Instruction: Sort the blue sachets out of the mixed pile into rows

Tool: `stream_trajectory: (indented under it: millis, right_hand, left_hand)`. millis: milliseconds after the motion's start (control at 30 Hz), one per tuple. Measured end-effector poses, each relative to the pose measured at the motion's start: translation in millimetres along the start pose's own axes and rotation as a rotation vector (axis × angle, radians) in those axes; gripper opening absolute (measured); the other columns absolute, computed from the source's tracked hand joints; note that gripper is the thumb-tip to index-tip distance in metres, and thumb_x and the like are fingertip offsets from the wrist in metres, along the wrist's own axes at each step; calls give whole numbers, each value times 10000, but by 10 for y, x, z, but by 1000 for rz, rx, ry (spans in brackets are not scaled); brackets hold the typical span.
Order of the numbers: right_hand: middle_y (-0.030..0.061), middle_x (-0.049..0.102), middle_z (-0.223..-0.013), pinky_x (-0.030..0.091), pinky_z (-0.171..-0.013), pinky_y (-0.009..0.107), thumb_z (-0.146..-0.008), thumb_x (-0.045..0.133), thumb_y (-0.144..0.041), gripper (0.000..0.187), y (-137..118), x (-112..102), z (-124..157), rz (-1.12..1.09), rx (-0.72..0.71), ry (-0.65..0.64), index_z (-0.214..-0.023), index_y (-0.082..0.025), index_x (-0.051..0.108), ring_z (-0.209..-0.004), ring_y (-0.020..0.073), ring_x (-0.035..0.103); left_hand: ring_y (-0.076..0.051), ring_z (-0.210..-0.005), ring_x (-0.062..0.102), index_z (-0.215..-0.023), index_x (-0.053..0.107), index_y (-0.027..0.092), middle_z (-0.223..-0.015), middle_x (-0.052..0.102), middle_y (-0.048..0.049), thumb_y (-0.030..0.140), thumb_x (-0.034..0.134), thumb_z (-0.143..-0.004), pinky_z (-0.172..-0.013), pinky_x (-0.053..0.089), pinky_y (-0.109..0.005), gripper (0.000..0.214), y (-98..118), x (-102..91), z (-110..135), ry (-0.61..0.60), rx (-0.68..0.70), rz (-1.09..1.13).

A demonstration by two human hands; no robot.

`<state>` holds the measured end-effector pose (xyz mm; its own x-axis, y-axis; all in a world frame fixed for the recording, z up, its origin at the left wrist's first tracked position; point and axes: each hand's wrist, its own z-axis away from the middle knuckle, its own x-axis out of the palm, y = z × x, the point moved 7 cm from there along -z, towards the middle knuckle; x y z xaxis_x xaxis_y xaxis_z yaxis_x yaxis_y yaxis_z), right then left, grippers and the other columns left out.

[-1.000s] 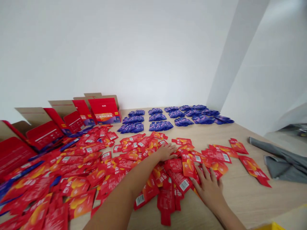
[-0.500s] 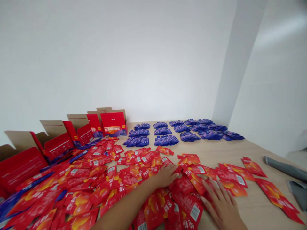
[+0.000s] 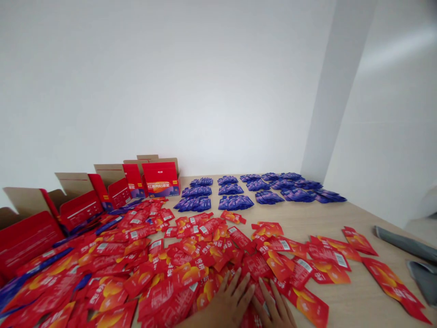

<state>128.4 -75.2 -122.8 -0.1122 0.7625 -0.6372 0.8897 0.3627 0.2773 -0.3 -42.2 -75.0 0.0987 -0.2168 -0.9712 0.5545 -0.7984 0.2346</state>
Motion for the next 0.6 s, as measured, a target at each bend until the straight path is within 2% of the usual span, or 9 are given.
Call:
stream_trajectory:
  millis: [133, 200, 333, 467, 600]
  right_hand:
    - [93, 590, -1314, 422, -930, 539, -860, 545, -308, 442, -162, -18, -168, -14, 105, -131, -1301, -330, 547, -1216, 391, 507]
    - [118, 566, -1338, 411, -924, 583, -843, 562, -421, 466, -277, -62, -236, -62, 136, -173, -1293, -302, 561, -1241, 437, 465]
    - [201, 518, -1365, 379, -890, 674, -778, 512, -655, 697, -510, -123, -388, -209, 135, -238, -1315, -213, 553, -1236, 523, 420]
    - [199, 466, -1412, 348, -914, 706, -812, 472, -636, 694, -685, -208, -626, -298, 205, -357, -1347, -197, 518, -1269, 509, 389]
    - [178, 444, -1436, 366, -961, 657, -832, 498, -578, 641, -790, -343, -882, -434, 177, -576, -1358, -212, 506, -1294, 475, 383]
  left_hand:
    - [-375, -1429, 27, -1502, -33, 236, -1565, 25, -105, 465, 426, -921, -1117, 155, -635, 775, -59, -87, 167, -25, 12, 11]
    - [-369, -1434, 13, -1505, -24, 222, -1571, 13, -109, 534, 477, -877, -1133, 131, -610, 862, -30, -217, 280, -32, 28, 44]
    - [-355, -1442, 24, -1509, 73, 185, -1577, 59, -125, 594, 552, -800, -1158, 130, -541, 949, -12, -495, 495, -69, 41, 102]
    - [-339, -1445, 58, -1502, 155, 186, -1573, 99, -129, 604, 563, -788, -1164, 127, -514, 923, -153, -654, 679, -84, 46, 98]
    - [-323, -1442, 124, -1492, 202, 199, -1564, 155, -132, 588, 597, -775, -1167, 98, -515, 907, -332, -711, 799, -93, 78, 62]
